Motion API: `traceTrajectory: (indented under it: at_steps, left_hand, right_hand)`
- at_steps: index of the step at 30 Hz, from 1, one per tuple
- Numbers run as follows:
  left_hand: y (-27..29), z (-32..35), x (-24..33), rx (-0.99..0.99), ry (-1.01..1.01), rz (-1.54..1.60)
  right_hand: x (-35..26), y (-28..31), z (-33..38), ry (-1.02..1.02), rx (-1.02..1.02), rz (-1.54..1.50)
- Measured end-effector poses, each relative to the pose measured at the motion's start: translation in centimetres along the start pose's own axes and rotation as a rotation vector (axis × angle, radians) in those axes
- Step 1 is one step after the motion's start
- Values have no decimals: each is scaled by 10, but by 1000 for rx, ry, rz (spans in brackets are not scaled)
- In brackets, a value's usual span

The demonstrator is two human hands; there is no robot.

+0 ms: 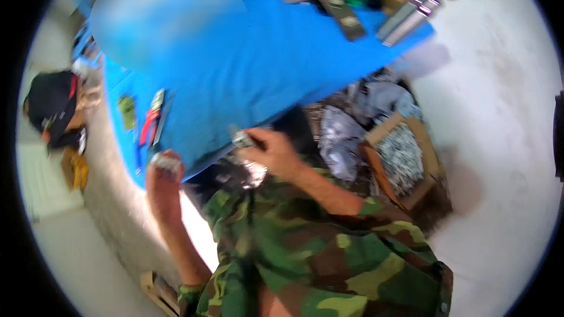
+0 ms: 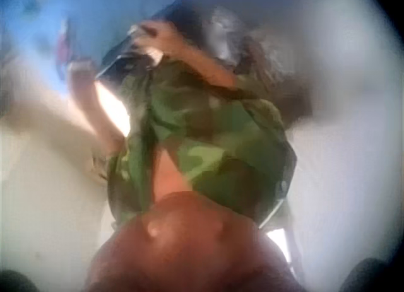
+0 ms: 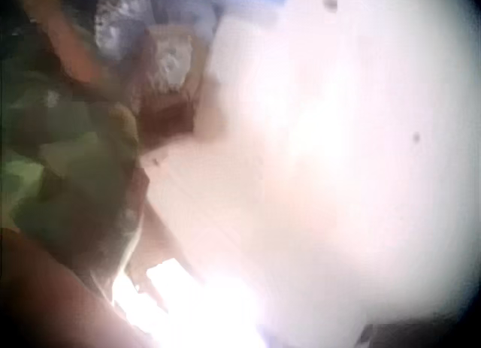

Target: The person assembles metal fishing lures by hand, fitting plastic components into metal bodies, wiping them with a cloth, and using pliers to secure parts.

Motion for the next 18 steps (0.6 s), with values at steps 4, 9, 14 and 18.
traceTrajectory:
  at_steps: [4,9,14,18]
  left_hand:
    - [-9,-16,2,87,38,-215]
    - [-24,-44,-17,-6,70,-339]
    - [-88,-49,-65,-68,35,-446]
    - [-223,24,-85,-700,182,-483]
  right_hand:
    - [29,-6,-2,34,-33,-335]
    - [62,-2,10,-95,100,-500]
    - [84,5,27,-159,178,-566]
    - [84,15,38,-56,197,-658]
Point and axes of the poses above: each hand's wrist, its own z-axis away from the middle knuckle, its own y-axis out of the back of the hand, x = y × z, the point moved 1 cm from there along -z, towards the middle knuckle, and after that the axes turned 15 degrees about -y, right-handed, at the moved point
